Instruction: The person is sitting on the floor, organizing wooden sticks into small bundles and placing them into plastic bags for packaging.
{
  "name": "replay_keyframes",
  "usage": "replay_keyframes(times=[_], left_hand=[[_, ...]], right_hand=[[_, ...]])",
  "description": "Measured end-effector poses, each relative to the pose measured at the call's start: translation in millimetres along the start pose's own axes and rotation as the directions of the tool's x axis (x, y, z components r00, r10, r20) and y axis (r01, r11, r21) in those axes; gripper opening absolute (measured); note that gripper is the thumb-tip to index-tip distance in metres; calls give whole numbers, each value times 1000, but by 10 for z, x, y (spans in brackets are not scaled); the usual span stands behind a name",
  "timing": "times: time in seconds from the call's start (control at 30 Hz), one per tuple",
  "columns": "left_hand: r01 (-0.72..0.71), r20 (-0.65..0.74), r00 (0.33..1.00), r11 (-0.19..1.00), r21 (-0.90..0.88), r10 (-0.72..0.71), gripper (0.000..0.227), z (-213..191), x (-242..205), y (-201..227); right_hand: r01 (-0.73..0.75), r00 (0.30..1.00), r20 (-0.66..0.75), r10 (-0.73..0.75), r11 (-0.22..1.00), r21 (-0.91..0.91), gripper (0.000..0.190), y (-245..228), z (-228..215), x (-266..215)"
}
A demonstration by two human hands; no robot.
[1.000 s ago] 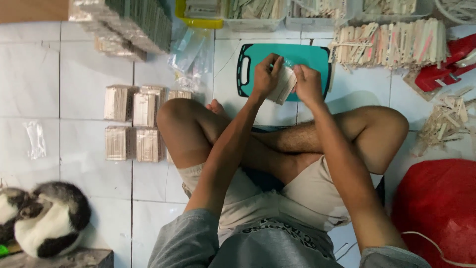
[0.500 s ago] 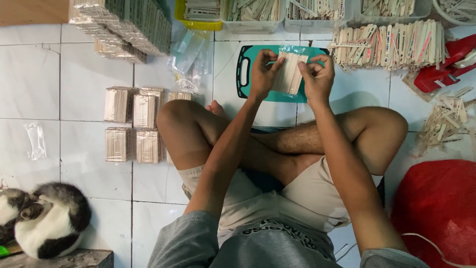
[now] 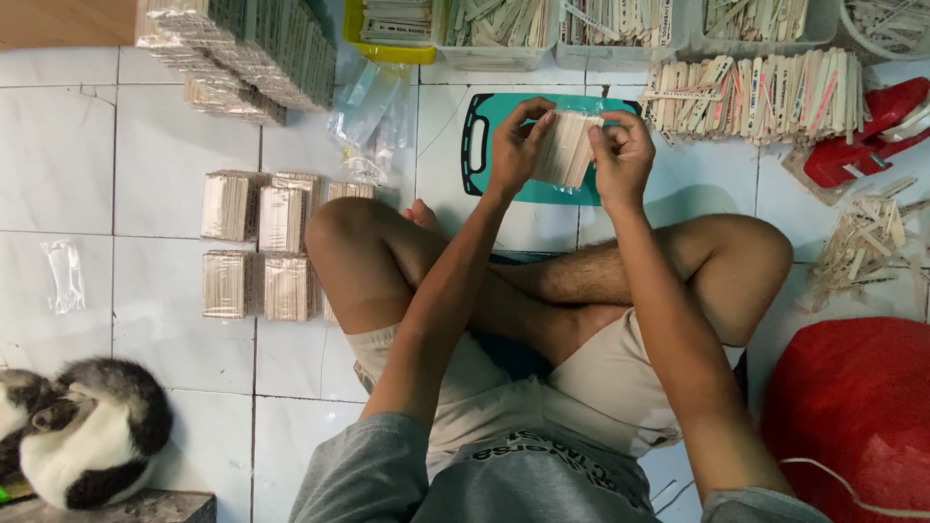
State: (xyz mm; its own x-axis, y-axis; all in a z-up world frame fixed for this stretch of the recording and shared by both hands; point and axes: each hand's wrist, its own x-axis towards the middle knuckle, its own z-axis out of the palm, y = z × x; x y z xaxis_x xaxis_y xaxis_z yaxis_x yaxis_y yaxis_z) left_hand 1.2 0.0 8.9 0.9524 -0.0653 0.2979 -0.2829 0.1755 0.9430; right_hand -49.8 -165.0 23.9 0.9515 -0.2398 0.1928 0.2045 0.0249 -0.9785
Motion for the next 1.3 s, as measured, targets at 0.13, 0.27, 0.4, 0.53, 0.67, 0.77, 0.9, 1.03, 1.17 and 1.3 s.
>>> replay_keyframes(times=[0.13, 0.27, 0.4, 0.53, 0.67, 0.77, 0.9, 1.03, 1.17, 1.3], left_hand=[[-73, -58, 995, 982, 175, 85, 14, -16, 19, 53], [-109, -51, 990, 937, 333, 133, 11, -26, 29, 147], [-38, -48, 998, 979, 203, 48, 13, -13, 6, 78], [-57, -28, 997, 974, 217, 65, 8, -21, -2, 147], [63, -44, 997, 985, 158, -57, 8, -45, -21, -121], [151, -20, 989, 987, 50, -150, 8, -72, -4, -47], [382, 67, 924, 898, -218, -376, 36, -150, 50, -155], [483, 155, 873, 864, -141, -463, 21, -195, 56, -71], [265, 178, 945, 961, 80, -275, 20, -184, 80, -123], [-35, 182, 983, 970, 240, -10, 15, -140, 76, 118]], right_hand=[[67, 997, 29, -66, 997, -33, 22, -1, 29, 7], [107, 994, 30, -106, 994, -37, 17, 77, 43, 59], [88, 995, 43, -88, 996, -1, 8, 131, 32, 91], [60, 997, 38, -61, 998, 31, 11, 112, 48, 67], [-12, 1000, -26, 13, 998, 57, 8, 245, 21, 86], [-116, 990, -58, 128, 977, 180, 15, 204, 9, 84], [-311, 944, 0, 330, 888, 339, 22, 217, -45, 130], [-364, 931, 74, 358, 884, 295, 14, 193, -115, 162], [-314, 940, 185, 288, 941, 128, 17, 167, -191, 176], [-210, 958, 211, 196, 977, 45, 17, 178, -204, 201]])
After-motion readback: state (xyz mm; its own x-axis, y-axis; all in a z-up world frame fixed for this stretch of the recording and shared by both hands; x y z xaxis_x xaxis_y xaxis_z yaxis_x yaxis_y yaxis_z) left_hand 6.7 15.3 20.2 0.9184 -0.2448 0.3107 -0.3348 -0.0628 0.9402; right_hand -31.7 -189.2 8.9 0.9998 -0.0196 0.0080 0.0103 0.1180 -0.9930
